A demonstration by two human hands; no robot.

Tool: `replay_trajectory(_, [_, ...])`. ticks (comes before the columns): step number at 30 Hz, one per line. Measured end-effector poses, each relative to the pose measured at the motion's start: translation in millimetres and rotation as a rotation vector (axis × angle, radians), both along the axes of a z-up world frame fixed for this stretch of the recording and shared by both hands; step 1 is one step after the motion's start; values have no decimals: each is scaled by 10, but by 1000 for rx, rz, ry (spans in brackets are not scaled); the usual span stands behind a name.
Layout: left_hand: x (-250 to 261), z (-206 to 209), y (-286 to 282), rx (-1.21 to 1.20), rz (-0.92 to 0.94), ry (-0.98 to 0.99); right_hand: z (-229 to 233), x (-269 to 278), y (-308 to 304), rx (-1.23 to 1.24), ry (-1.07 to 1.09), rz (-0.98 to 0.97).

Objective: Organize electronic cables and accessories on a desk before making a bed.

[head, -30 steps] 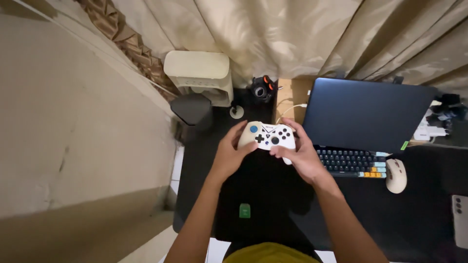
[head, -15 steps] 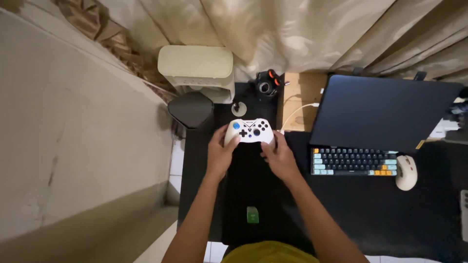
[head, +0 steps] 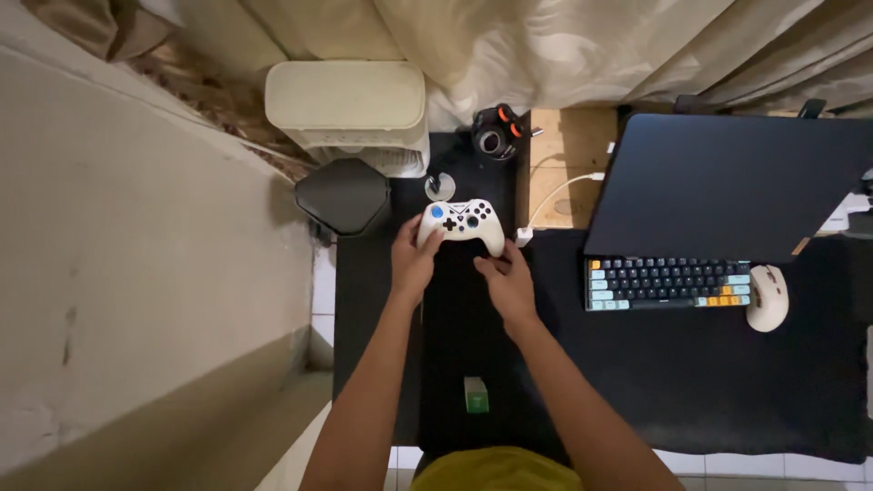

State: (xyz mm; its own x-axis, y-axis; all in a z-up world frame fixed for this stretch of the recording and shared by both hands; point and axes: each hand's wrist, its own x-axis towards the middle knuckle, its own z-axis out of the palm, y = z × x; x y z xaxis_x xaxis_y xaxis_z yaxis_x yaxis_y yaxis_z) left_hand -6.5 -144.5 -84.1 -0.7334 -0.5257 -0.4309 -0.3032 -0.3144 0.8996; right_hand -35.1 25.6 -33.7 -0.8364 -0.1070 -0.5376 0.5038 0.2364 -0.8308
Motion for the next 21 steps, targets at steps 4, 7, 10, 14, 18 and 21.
replay_trajectory(4, [-121,129,-14,-85,-36,-52,-74,-42,-17,59,36,8])
replay_trajectory(7, [-175,-89,-34,-84,-20,16,-152,-46,-14,15,-13,-51])
replay_trajectory(10, [-222,-91,-22,-133,-14,-9,-164,-61,13,-8,-41,-30])
replay_trajectory(14, [-260,-58,12,-245,-21,-77,-87,-53,13,-1,-85,-6])
replay_trajectory(18, [-322,128,64,-367,-40,-93,16,-49,0,41,-118,10])
replay_trajectory(21, [-375,449,75,-351,-119,-234,142,-54,-19,80,-119,46])
